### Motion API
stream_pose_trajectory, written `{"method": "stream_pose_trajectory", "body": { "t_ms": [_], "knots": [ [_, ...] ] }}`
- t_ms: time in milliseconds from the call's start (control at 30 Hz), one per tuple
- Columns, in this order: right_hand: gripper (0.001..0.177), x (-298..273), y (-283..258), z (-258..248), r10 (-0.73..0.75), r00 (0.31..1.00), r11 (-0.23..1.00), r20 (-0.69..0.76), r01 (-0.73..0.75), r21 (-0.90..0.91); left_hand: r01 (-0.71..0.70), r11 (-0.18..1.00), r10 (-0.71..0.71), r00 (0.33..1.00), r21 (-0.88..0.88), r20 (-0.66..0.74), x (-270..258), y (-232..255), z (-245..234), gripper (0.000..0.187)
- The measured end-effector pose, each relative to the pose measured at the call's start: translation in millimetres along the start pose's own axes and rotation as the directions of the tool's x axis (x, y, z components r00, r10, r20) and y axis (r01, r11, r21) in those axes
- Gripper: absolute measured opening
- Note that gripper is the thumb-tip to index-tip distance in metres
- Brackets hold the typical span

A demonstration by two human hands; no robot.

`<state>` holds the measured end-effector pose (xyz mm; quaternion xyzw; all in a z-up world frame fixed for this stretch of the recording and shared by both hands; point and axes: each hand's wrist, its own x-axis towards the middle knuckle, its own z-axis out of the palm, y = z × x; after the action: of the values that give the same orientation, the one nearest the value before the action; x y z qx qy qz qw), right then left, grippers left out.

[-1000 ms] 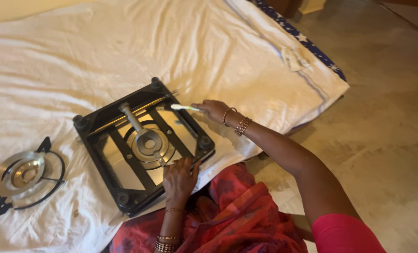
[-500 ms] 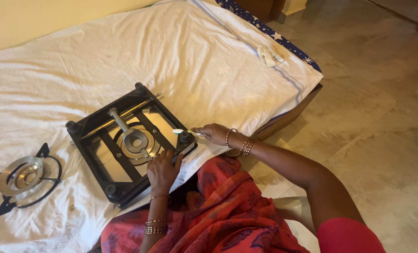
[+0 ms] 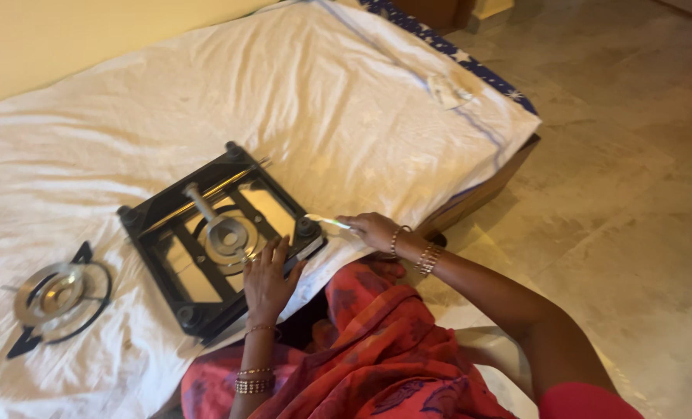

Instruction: The person cleans a portable gas stove burner using a toothbrush. They scrub the burner head, the surrounding grate, and the base of the stove while holding it on a white sheet. The person rotates the stove to access different sides and continues scrubbing the metal components.

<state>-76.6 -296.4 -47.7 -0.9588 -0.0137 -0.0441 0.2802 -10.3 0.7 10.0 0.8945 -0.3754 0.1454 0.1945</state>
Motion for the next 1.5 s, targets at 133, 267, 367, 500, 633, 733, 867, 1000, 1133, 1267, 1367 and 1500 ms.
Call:
{"method": "stream_pose_trajectory", "body": {
  "t_ms": [133,267,367,500,633,733,867,1000,1133,1267,1367,1500],
  "knots": [
    [0.053,-1.0,-6.5,-14.7,0.002,1.000,1.000,0.015,-0.002,-0.001,0.129,0.971,-0.155,0.981,-0.200,-0.120,1.2,-22.9,-5.1,0.066],
    [0.053,2.3,-12.4,-17.2,0.120,0.986,0.990,0.116,-0.109,-0.094,0.357,0.931,-0.362,0.928,-0.074,-0.084,10.1,-62.8,-11.8,0.063],
    [0.061,8.5,-9.2,-13.6,-0.102,0.994,0.995,-0.039,0.101,-0.017,0.584,0.808,-0.587,0.785,0.083,0.199,18.2,-82.3,-10.0,0.078],
    [0.056,38.3,-9.9,-15.5,-0.079,0.997,0.986,0.009,0.079,-0.145,0.549,0.825,-0.565,0.803,0.134,0.189,13.0,-88.7,0.6,0.073],
    [0.051,81.0,-22.9,-35.5,-0.042,0.996,0.940,0.078,0.066,-0.334,0.566,0.824,-0.560,0.801,0.037,0.211,10.0,-93.8,3.2,0.070],
    [0.055,118.7,-35.7,-46.0,-0.011,0.991,0.884,0.130,0.071,-0.463,0.577,0.816,-0.558,0.798,-0.022,0.230,10.4,-93.9,0.9,0.068],
    [0.059,169.4,-44.5,-49.5,0.016,0.985,0.832,0.170,0.081,-0.548,0.570,0.819,-0.539,0.801,-0.056,0.261,8.8,-96.5,-0.8,0.065],
    [0.062,232.4,-47.0,-47.0,-0.158,0.978,0.717,0.134,0.207,-0.665,0.568,0.819,-0.536,0.807,-0.077,0.248,10.5,-100.1,1.4,0.064],
    [0.054,279.4,-50.7,-45.0,-0.319,0.941,0.627,0.114,0.300,-0.719,0.576,0.808,-0.545,0.811,-0.125,0.212,9.2,-101.3,0.3,0.061],
    [0.050,288.2,-67.3,-20.8,-0.350,0.937,0.723,-0.014,0.261,-0.639,0.587,0.794,-0.549,0.804,-0.156,0.229,10.5,-105.8,-2.8,0.062],
    [0.053,290.4,-78.9,-9.3,-0.225,0.974,0.755,-0.019,0.162,-0.636,0.592,0.785,-0.555,0.802,-0.183,0.220,12.6,-108.6,-0.5,0.061],
    [0.047,290.2,-79.5,-1.7,-0.087,0.995,0.837,0.052,0.101,-0.537,0.596,0.782,-0.559,0.800,-0.181,0.218,13.2,-111.0,2.6,0.063]
  ]
}}
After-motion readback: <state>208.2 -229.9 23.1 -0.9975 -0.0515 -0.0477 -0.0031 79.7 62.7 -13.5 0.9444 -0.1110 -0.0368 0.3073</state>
